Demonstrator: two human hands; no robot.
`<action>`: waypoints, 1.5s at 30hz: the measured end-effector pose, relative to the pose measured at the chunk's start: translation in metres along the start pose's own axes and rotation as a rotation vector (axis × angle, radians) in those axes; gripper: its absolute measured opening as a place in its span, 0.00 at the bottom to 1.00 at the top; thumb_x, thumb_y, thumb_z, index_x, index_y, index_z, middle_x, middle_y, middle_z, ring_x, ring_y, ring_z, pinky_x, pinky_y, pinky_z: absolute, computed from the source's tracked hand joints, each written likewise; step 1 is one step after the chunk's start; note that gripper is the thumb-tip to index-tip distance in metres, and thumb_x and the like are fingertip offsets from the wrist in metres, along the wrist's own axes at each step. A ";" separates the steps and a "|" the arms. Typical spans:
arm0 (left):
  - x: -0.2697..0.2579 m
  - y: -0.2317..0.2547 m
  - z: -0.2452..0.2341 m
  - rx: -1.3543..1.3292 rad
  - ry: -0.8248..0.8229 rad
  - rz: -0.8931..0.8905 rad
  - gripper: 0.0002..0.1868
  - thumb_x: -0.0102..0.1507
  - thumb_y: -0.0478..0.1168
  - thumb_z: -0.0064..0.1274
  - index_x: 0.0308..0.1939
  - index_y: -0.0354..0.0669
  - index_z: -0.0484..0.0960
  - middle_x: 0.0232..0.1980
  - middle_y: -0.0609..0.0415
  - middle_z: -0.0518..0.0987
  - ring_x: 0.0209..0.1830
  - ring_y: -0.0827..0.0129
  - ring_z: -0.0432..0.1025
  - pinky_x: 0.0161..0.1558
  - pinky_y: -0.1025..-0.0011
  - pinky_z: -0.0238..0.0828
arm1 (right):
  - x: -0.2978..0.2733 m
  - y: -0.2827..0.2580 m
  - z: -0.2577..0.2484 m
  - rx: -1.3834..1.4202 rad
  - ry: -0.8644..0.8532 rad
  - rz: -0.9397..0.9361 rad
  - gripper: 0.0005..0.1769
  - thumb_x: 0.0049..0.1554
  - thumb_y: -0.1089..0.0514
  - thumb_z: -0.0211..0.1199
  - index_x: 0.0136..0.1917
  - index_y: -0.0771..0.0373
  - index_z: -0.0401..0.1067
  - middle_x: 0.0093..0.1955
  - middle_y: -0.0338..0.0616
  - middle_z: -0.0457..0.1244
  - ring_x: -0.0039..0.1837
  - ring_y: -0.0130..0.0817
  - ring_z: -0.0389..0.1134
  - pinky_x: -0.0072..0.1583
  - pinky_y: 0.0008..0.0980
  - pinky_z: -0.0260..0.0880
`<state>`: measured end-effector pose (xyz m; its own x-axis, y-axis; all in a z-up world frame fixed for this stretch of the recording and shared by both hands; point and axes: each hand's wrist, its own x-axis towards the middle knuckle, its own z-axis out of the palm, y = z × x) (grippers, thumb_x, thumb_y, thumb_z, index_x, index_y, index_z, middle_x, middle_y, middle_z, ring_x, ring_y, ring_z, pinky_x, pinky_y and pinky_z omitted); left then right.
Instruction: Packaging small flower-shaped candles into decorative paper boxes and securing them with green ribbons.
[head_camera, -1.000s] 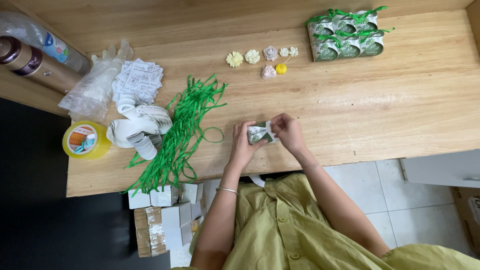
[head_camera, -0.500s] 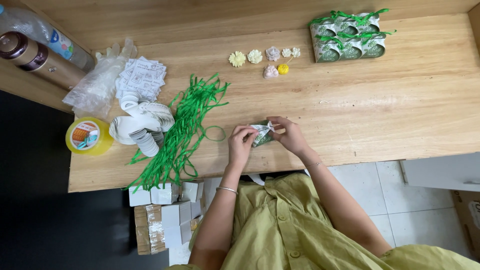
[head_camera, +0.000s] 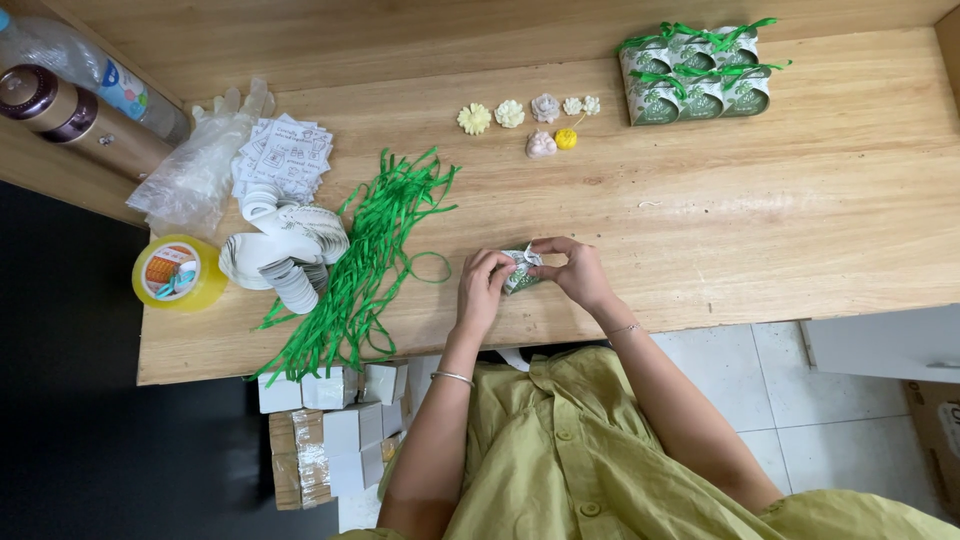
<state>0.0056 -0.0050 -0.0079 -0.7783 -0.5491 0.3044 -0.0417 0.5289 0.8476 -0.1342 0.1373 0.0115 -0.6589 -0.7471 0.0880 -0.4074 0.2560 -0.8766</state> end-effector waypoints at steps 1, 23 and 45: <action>0.000 0.002 0.001 0.000 0.000 0.000 0.04 0.63 0.36 0.59 0.39 0.39 0.82 0.43 0.50 0.80 0.49 0.53 0.72 0.51 0.60 0.68 | 0.000 0.000 0.000 0.000 0.000 -0.001 0.20 0.46 0.62 0.78 0.52 0.67 0.80 0.60 0.48 0.71 0.60 0.39 0.73 0.62 0.36 0.72; -0.006 -0.049 0.026 -0.593 0.048 -0.526 0.09 0.63 0.37 0.63 0.37 0.31 0.84 0.31 0.55 0.83 0.30 0.77 0.76 0.34 0.77 0.74 | 0.021 -0.025 0.006 -0.440 -0.248 -0.327 0.09 0.54 0.58 0.66 0.47 0.62 0.72 0.49 0.47 0.64 0.56 0.48 0.66 0.54 0.44 0.71; -0.016 -0.079 0.031 -0.761 -0.157 -1.001 0.13 0.62 0.47 0.66 0.32 0.45 0.79 0.25 0.64 0.73 0.20 0.82 0.65 0.22 0.82 0.62 | 0.011 -0.025 0.018 -0.436 -0.160 -0.377 0.06 0.57 0.57 0.65 0.49 0.55 0.77 0.48 0.44 0.62 0.53 0.45 0.64 0.52 0.42 0.69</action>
<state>0.0022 -0.0180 -0.0929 -0.6824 -0.3823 -0.6230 -0.3245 -0.6053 0.7268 -0.1196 0.1120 0.0263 -0.3288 -0.9097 0.2537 -0.8390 0.1580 -0.5207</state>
